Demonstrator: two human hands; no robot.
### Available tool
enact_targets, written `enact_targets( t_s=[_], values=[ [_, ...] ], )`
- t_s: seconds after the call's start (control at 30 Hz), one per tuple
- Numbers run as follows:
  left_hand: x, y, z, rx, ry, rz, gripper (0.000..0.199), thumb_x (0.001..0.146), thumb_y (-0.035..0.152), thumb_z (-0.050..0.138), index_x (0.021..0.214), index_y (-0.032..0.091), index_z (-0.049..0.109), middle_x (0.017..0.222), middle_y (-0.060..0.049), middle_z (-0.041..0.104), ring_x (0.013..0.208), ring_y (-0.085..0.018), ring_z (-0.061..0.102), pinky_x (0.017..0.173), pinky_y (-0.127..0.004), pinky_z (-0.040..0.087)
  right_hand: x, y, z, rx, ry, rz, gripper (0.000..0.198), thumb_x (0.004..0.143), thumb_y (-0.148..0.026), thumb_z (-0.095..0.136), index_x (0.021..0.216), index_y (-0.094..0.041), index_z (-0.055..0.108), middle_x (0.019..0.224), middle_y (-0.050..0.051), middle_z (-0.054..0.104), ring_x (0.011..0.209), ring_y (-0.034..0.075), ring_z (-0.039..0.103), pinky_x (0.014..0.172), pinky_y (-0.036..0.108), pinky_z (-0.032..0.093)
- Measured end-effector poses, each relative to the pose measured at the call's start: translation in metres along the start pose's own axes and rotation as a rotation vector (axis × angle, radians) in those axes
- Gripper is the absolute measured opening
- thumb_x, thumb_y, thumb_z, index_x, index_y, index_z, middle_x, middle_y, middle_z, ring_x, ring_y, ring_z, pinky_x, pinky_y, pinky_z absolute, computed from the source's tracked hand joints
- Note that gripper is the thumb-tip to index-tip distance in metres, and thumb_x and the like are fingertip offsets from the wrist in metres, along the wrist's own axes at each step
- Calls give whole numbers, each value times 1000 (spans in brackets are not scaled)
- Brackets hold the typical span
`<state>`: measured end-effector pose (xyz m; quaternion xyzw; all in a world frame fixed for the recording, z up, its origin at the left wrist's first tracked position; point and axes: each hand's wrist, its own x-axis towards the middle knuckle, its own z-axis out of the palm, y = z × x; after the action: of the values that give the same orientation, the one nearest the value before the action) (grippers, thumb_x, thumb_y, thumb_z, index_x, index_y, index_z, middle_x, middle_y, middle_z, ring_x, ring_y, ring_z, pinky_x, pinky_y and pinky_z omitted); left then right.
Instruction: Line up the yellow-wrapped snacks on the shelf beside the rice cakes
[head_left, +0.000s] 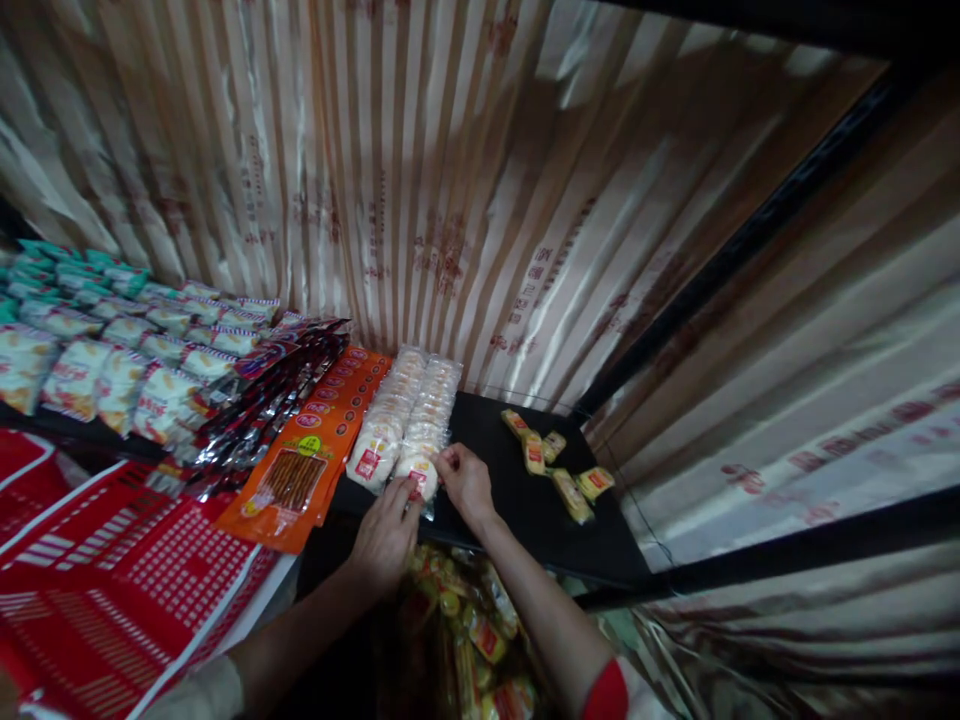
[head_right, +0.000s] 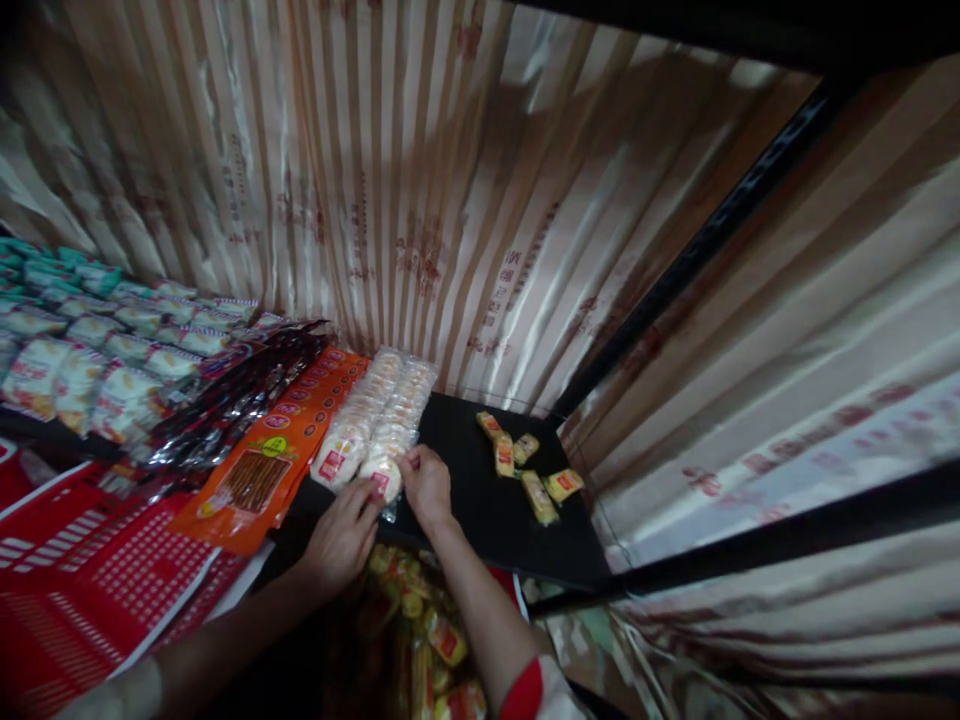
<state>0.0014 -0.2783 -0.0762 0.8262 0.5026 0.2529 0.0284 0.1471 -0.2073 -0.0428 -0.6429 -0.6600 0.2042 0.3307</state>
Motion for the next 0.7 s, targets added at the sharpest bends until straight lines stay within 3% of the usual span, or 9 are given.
enact_targets(
  t_s=[0.1, 0.23, 0.47, 0.6, 0.7],
  values=[
    [-8, 3, 12, -21, -51, -7, 40, 80, 11, 42, 119, 15, 51, 130, -13, 48, 125, -27, 38, 103, -43, 36, -2, 2, 1, 35, 6, -11, 24, 77, -42, 51, 70, -20, 55, 64, 1, 60, 57, 14, 56, 56, 24, 44],
    [-1, 2, 12, -16, -65, 1, 42, 81, 12, 40, 122, 14, 48, 130, -15, 48, 124, -28, 40, 99, -45, 39, -15, 5, -2, 116, 104, 13, 35, 75, -47, 52, 91, -16, 56, 79, 5, 61, 58, 13, 56, 60, 26, 48],
    [-10, -1, 1, -8, -37, 77, 40, 80, 10, 39, 118, 12, 52, 129, -15, 47, 124, -27, 38, 104, -42, 36, -84, 29, -15, 298, 121, 110, 34, 81, -45, 44, 97, -16, 52, 76, 3, 58, 58, 12, 55, 56, 23, 47],
    [-25, -2, -6, -67, -36, 131, 34, 82, 10, 37, 108, 16, 57, 113, -9, 56, 113, -22, 46, 98, -37, 41, -130, 53, -26, 175, 59, 156, 30, 84, -42, 40, 86, -18, 57, 68, 1, 59, 57, 13, 55, 54, 23, 44],
    [-39, 1, -13, -89, -99, 164, 29, 82, 10, 36, 99, 17, 59, 101, -8, 59, 100, -19, 52, 90, -33, 46, -160, 76, -29, -20, 15, 165, 27, 84, -37, 40, 84, -19, 60, 76, 4, 64, 69, 16, 59, 65, 26, 46]
  ],
)
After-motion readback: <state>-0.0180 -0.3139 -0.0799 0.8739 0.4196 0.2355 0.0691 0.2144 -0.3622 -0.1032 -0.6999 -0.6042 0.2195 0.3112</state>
